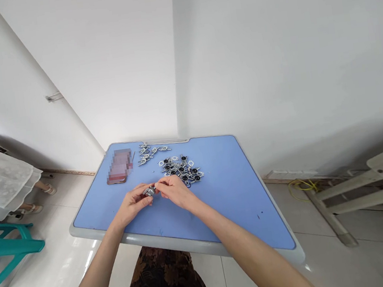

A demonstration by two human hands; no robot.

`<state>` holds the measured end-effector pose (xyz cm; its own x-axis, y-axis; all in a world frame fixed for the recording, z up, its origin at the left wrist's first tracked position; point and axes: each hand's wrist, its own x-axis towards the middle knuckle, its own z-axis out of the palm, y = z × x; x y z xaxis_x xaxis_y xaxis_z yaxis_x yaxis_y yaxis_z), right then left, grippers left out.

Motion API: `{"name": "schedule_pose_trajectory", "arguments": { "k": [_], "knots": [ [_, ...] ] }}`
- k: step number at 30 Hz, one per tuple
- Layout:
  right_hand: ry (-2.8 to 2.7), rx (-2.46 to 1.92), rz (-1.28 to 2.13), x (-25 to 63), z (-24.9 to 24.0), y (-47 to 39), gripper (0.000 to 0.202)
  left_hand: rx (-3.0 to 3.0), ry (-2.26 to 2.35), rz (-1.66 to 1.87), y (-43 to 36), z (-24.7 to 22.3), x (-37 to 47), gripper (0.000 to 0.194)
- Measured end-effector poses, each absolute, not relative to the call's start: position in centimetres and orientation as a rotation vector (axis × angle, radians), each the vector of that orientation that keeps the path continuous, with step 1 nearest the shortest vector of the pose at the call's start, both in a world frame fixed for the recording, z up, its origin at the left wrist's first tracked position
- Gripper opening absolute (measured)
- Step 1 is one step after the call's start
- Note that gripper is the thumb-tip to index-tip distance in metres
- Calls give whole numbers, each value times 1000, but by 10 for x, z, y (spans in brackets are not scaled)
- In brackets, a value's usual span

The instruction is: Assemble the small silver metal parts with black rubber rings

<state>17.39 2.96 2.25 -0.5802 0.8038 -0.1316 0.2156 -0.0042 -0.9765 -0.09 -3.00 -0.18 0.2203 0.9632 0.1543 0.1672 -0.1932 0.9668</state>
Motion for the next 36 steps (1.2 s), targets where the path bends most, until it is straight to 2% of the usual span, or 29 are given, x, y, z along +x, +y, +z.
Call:
{"name": "schedule_pose_trajectory", "arguments": {
  "k": [4,7,13,16,21,25,29,33,36],
  "knots": [
    [-1972,-1128,1540,182,26,36,23,1852,1261,1035,-30,-5,3,37],
    [-1888,-1181,1577,194,33,41,14,2110,1387,906,-29,-7,7,38],
    [-1742,-921,1745,208,45,44,21,2305,1412,729,-27,-10,8,43],
    [-1761,-802,1800,205,44,41,33,2324,1423,721,-27,-11,9,47],
    [-1858,-830,1684,201,40,40,42,2340,1427,734,-31,-10,10,51],
    [-1839,-861,1639,202,42,41,40,2294,1446,763,-34,-6,12,43],
    [-1821,-928,1641,202,41,41,28,2220,1473,811,-35,-4,13,31],
    [-2221,-1041,1570,206,35,41,16,2235,1432,836,-34,-5,13,14],
    [-2564,-1115,1294,207,29,41,8,2223,1429,863,-33,-6,13,12]
  ]
}}
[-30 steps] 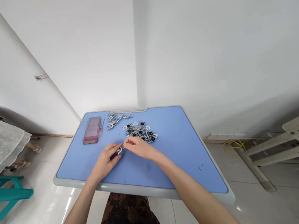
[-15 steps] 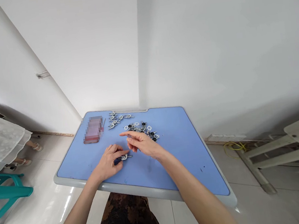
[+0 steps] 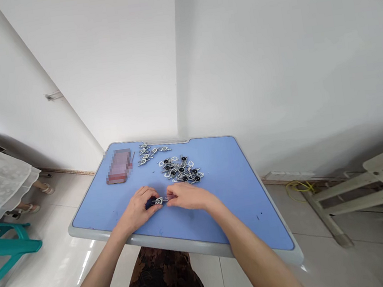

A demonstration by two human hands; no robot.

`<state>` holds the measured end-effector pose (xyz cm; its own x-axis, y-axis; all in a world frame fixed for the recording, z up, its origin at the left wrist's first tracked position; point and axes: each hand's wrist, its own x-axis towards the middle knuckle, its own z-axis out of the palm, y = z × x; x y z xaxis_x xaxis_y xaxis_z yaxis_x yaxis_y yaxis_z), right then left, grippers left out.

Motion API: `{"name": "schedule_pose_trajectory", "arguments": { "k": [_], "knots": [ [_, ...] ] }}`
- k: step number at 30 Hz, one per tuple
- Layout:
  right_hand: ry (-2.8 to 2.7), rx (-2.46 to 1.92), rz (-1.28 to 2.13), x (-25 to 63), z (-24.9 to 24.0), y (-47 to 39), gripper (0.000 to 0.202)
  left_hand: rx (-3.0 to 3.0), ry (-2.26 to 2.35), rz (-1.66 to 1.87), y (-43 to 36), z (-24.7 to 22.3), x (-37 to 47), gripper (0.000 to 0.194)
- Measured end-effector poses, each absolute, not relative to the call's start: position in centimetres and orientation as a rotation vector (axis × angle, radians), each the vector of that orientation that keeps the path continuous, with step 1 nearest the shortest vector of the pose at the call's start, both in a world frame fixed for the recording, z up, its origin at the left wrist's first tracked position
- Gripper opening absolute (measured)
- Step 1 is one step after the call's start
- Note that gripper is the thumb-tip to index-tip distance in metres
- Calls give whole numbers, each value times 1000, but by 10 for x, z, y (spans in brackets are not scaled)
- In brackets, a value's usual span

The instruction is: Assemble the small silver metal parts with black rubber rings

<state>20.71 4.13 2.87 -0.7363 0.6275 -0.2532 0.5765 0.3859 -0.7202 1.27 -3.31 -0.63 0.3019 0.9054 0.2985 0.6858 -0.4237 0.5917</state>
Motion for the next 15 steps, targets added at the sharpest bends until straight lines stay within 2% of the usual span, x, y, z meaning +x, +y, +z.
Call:
{"name": "schedule_pose_trajectory", "arguments": {
  "k": [7,15],
  "knots": [
    [-2713,-1155,943,200,24,40,6,2238,1401,868,-33,-9,10,11],
    [-2599,-1163,1036,201,37,37,11,2232,1423,893,-33,-10,11,10]
  ]
}}
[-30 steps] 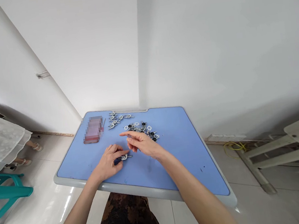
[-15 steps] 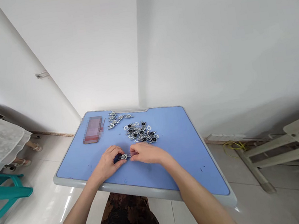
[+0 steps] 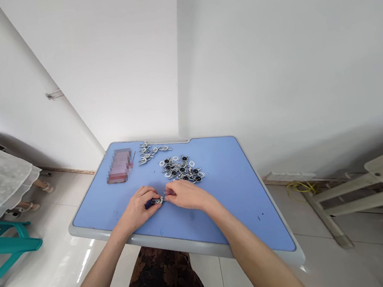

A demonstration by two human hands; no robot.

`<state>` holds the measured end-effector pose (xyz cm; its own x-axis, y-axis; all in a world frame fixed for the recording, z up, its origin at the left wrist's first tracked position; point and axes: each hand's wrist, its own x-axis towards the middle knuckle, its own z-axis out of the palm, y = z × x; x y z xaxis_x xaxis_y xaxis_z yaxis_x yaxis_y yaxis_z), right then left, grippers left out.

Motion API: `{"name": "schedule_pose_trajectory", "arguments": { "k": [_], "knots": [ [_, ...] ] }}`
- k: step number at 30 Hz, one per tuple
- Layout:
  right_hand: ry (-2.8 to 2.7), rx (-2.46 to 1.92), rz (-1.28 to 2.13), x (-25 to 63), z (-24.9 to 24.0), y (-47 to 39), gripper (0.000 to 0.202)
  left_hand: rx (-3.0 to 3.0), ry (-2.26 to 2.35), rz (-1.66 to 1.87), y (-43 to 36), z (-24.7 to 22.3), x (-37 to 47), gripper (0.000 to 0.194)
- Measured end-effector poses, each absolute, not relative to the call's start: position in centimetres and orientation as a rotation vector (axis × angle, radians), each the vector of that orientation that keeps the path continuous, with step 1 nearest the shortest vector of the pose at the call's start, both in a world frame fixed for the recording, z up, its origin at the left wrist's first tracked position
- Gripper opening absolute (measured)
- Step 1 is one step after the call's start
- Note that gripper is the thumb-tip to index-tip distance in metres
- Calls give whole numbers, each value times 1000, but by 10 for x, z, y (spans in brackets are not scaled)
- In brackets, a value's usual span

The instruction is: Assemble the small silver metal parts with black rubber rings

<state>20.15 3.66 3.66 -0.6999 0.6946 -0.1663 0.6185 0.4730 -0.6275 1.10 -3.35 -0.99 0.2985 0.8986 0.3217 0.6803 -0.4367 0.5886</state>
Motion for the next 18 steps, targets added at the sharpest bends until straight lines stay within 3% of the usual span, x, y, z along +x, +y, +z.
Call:
{"name": "schedule_pose_trajectory", "arguments": {
  "k": [7,12,18],
  "knots": [
    [-2263,-792,1308,202,48,34,31,2270,1491,867,-32,-15,13,11],
    [-2105,-693,1284,194,42,31,27,2285,1513,866,-31,-16,14,9],
    [-1875,-753,1500,189,36,25,19,2259,1490,885,-31,-14,15,11]
  ]
}}
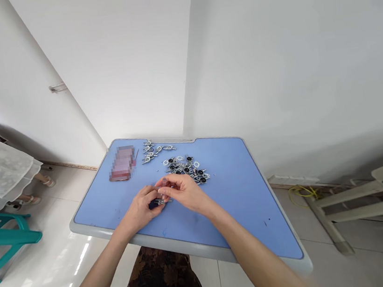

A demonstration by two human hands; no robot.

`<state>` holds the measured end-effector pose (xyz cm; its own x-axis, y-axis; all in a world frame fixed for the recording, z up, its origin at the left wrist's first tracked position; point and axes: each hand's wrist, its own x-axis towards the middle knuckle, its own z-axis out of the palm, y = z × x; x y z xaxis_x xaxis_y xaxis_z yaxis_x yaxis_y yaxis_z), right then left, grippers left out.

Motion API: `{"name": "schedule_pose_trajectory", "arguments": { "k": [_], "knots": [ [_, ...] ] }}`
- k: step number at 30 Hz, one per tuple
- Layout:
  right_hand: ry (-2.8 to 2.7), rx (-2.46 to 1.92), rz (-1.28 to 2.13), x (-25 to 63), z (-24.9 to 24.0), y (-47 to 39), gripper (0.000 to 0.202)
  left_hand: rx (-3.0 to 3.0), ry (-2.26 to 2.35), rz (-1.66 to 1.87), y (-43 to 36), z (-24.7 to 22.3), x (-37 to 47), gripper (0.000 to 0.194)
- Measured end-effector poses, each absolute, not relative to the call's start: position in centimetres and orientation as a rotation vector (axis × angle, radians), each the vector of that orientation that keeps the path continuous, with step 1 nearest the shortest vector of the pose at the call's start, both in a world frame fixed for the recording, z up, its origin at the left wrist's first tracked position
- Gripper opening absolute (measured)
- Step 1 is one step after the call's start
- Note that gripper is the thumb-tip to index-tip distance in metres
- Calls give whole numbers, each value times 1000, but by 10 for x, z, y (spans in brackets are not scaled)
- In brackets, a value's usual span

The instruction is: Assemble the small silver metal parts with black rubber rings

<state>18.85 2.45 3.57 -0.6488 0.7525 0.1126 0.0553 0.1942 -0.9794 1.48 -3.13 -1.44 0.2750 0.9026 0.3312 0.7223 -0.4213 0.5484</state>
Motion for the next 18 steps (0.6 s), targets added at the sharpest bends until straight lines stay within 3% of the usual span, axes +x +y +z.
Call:
{"name": "schedule_pose_trajectory", "arguments": {
  "k": [18],
  "knots": [
    [-2226,-796,1107,186,38,20,11,2289,1511,857,-31,-16,15,16]
  ]
}}
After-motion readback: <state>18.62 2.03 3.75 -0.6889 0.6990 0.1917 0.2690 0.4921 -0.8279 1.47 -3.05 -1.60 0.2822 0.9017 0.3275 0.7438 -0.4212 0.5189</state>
